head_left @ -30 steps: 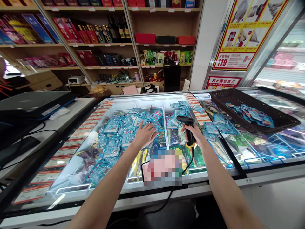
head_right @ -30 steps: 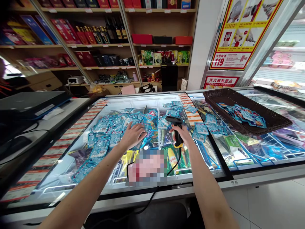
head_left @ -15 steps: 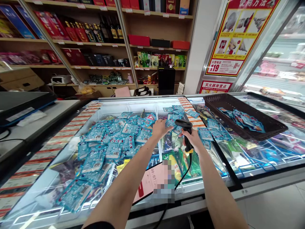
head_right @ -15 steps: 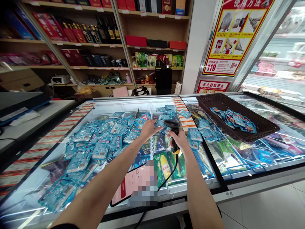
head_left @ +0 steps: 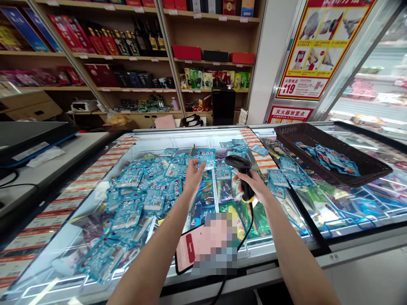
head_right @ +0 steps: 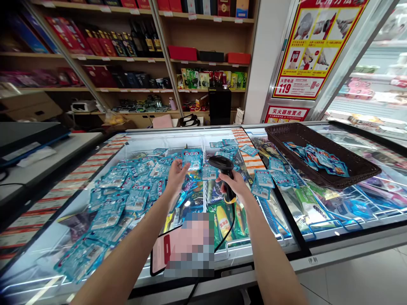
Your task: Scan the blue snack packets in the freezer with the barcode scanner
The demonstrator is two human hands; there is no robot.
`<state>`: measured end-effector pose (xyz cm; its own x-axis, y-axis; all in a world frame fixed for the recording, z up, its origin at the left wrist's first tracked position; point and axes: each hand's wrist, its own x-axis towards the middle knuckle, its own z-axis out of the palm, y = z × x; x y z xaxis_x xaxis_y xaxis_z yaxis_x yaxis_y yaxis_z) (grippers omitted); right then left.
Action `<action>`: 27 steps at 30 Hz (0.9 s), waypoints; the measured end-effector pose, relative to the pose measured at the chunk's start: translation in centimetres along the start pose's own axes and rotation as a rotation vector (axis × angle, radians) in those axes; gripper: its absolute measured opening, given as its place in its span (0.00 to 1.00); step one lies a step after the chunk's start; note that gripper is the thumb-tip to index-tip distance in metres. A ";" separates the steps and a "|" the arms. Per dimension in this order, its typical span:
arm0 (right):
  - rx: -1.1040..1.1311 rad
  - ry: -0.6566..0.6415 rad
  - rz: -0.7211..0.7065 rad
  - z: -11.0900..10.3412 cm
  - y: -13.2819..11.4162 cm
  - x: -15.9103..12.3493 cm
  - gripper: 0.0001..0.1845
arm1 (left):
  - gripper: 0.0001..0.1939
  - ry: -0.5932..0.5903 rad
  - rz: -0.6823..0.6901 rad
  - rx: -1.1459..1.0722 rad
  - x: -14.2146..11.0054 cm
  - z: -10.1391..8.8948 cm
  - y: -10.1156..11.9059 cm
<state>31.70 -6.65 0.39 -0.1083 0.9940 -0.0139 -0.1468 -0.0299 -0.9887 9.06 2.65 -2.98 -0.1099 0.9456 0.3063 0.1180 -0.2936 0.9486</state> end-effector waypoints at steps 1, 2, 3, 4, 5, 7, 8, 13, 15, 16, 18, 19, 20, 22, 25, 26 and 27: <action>-0.008 0.004 0.000 0.2 0.0 0.0 0.21 | 0.18 0.015 -0.025 -0.096 -0.2 -0.4 0.0; -0.022 0.014 -0.001 0.4 0.1 0.0 0.21 | 0.19 0.027 -0.038 -0.168 -0.3 -0.6 0.1; -0.038 0.025 -0.005 0.5 0.2 0.0 0.22 | 0.20 0.040 -0.043 -0.229 -0.4 -0.8 0.1; -0.055 0.028 -0.012 0.6 0.3 0.0 0.21 | 0.20 0.049 -0.044 -0.281 -0.4 -0.9 0.0; -0.075 0.024 -0.021 0.7 0.3 0.0 0.21 | 0.21 0.049 -0.045 -0.326 -0.4 -1.0 0.0; -0.128 0.006 -0.040 0.8 0.5 -0.1 0.20 | 0.22 0.017 -0.057 -0.391 -0.3 -1.1 0.1; -0.162 0.001 -0.047 0.9 0.5 -0.1 0.19 | 0.22 -0.009 -0.065 -0.410 -0.3 -1.1 0.1; -0.355 0.003 -0.085 1.5 0.8 -0.3 0.15 | 0.17 -0.080 -0.087 -0.415 -0.3 -1.5 0.3; -0.416 -0.005 -0.112 1.8 0.9 -0.5 0.14 | 0.17 -0.081 -0.094 -0.431 -0.3 -1.5 0.3; -0.441 -0.006 -0.126 1.9 0.9 -0.5 0.13 | 0.18 -0.078 -0.100 -0.445 -0.4 -1.5 0.3; -0.478 -0.002 -0.148 2.2 0.9 -0.6 0.13 | 0.18 -0.077 -0.113 -0.461 -0.4 -1.5 0.4; -0.492 -0.001 -0.153 2.3 0.9 -0.7 0.13 | 0.18 -0.078 -0.119 -0.459 -0.5 -1.4 0.4; -0.502 -0.001 -0.153 2.4 0.9 -0.7 0.13 | 0.18 -0.078 -0.124 -0.451 -0.5 -1.4 0.5; -0.518 -0.001 -0.145 2.5 0.9 -0.7 0.13 | 0.18 -0.080 -0.126 -0.426 -0.6 -1.4 0.6; -0.535 0.002 -0.135 2.7 1.0 -0.8 0.12 | 0.18 -0.082 -0.119 -0.401 -0.6 -1.2 0.5; -0.541 -0.001 -0.139 2.8 1.0 -0.8 0.12 | 0.18 -0.078 -0.118 -0.394 -0.6 -1.2 0.4; -0.549 -0.005 -0.145 2.8 1.0 -0.9 0.11 | 0.18 -0.073 -0.118 -0.385 -0.6 -1.2 0.3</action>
<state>28.87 -7.84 -0.17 -0.1300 0.9833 0.1271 0.3718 0.1672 -0.9131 8.01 1.84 -2.80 -0.0282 0.9792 0.2007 -0.2710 -0.2008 0.9414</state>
